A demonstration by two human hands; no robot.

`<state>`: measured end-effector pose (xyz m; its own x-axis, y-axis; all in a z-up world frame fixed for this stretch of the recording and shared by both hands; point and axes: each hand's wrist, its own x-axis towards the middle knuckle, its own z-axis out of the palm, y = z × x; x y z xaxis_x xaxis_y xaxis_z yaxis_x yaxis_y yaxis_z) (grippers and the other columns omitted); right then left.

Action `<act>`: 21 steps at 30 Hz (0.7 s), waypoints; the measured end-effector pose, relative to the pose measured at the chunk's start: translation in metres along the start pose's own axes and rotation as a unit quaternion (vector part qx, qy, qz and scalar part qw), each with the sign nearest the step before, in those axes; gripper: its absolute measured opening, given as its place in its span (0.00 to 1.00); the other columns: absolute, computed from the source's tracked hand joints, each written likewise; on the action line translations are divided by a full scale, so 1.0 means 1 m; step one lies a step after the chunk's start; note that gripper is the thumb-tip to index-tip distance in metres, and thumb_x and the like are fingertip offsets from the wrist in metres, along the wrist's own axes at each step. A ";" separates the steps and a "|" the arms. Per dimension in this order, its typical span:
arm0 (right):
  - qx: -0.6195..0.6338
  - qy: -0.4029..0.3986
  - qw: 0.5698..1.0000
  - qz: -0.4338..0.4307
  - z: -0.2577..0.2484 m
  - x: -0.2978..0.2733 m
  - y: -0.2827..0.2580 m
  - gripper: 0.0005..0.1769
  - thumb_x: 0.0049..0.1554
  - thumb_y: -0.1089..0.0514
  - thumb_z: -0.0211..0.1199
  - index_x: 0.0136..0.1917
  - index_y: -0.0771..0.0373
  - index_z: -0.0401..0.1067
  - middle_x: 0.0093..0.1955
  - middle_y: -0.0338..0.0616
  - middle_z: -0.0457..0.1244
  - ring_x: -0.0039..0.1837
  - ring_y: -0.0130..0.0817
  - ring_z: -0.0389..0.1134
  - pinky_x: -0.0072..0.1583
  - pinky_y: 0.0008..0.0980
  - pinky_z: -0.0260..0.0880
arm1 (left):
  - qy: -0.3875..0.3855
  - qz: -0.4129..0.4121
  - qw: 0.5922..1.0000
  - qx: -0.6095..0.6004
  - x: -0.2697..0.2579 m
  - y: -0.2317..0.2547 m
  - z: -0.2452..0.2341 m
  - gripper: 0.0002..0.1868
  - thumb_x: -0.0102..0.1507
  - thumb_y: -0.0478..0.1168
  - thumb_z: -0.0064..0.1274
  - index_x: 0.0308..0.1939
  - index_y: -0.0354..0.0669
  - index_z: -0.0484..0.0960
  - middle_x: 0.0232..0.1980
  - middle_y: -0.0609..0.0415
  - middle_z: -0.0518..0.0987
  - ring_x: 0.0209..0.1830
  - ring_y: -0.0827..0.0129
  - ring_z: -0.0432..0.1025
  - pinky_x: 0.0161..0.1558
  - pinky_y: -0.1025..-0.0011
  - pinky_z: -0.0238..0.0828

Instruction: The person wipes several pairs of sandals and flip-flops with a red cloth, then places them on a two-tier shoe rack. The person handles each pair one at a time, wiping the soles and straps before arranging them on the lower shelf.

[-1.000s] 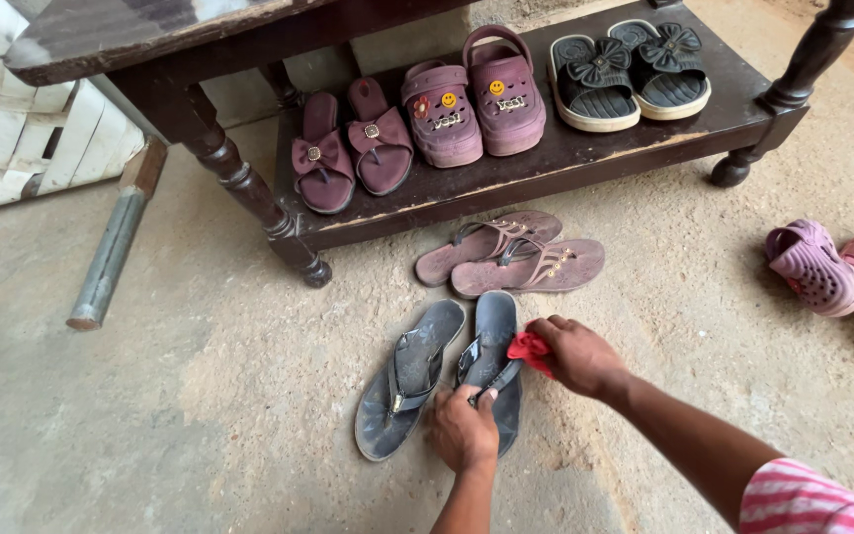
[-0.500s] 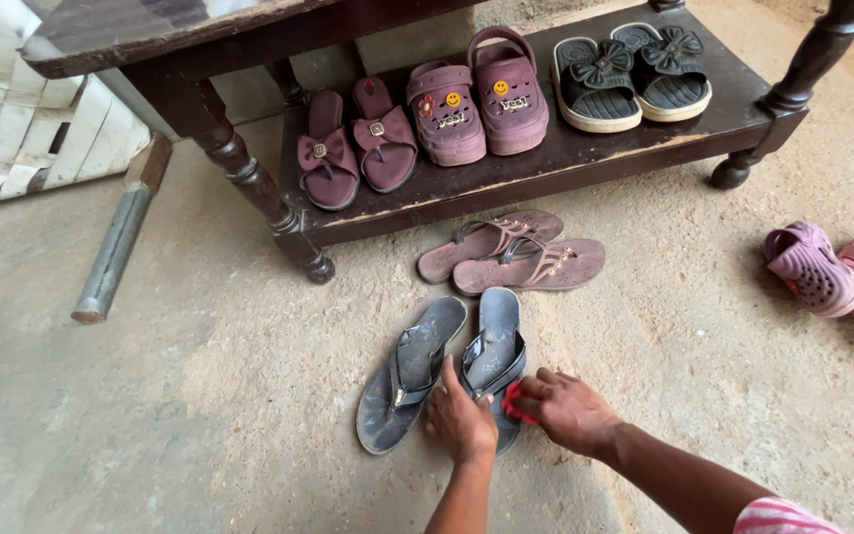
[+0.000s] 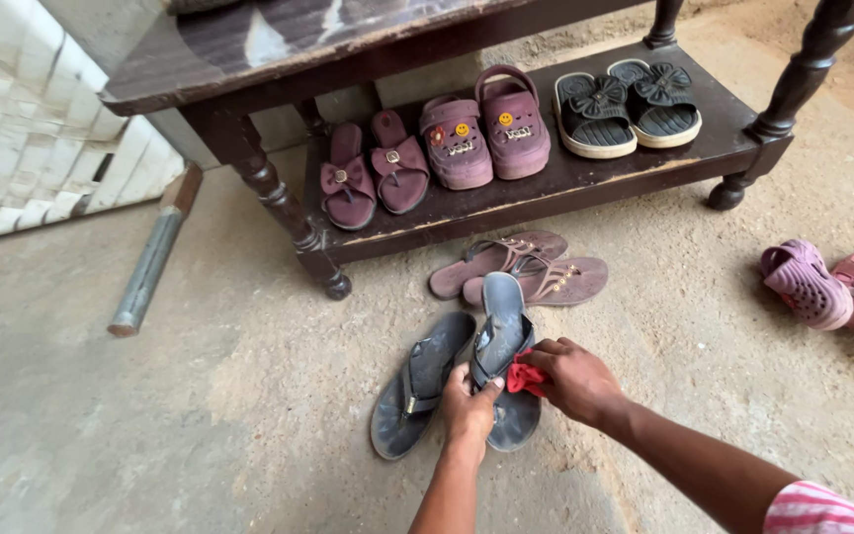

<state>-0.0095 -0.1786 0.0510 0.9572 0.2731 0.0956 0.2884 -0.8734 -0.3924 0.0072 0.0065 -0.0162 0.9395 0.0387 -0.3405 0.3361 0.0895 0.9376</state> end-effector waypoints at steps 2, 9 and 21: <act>0.011 0.012 0.999 -0.030 -0.002 0.002 -0.017 0.20 0.49 0.54 0.72 0.56 0.55 0.78 0.57 0.40 0.69 0.58 0.42 0.69 0.62 0.41 0.70 | -0.005 0.032 0.997 -0.064 -0.002 0.008 -0.002 0.24 0.62 0.28 0.57 0.63 0.35 0.73 0.56 0.54 0.84 0.52 0.72 0.77 0.55 0.74 0.71; 0.062 -0.028 0.990 -0.122 -0.003 -0.007 -0.046 0.16 0.50 0.57 0.70 0.53 0.55 0.79 0.55 0.40 0.69 0.56 0.44 0.67 0.58 0.42 0.70 | 0.049 0.102 0.986 -0.119 0.015 0.017 -0.013 0.24 0.61 0.25 0.57 0.61 0.32 0.73 0.55 0.48 0.83 0.49 0.69 0.76 0.53 0.71 0.72; -0.105 -0.008 0.991 -0.082 -0.050 0.012 0.003 0.18 0.59 0.47 0.66 0.62 0.45 0.77 0.57 0.35 0.68 0.58 0.32 0.68 0.54 0.33 0.75 | -0.005 0.164 0.986 0.039 0.022 0.009 -0.021 0.28 0.58 0.24 0.59 0.62 0.36 0.73 0.55 0.48 0.84 0.52 0.69 0.78 0.58 0.72 0.71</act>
<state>0.0045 -0.1985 0.0968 0.8971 0.4232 0.1268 0.4402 -0.8809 -0.1738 0.0289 0.0290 -0.0170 0.9989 0.0435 -0.0181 0.0182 -0.0035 0.9998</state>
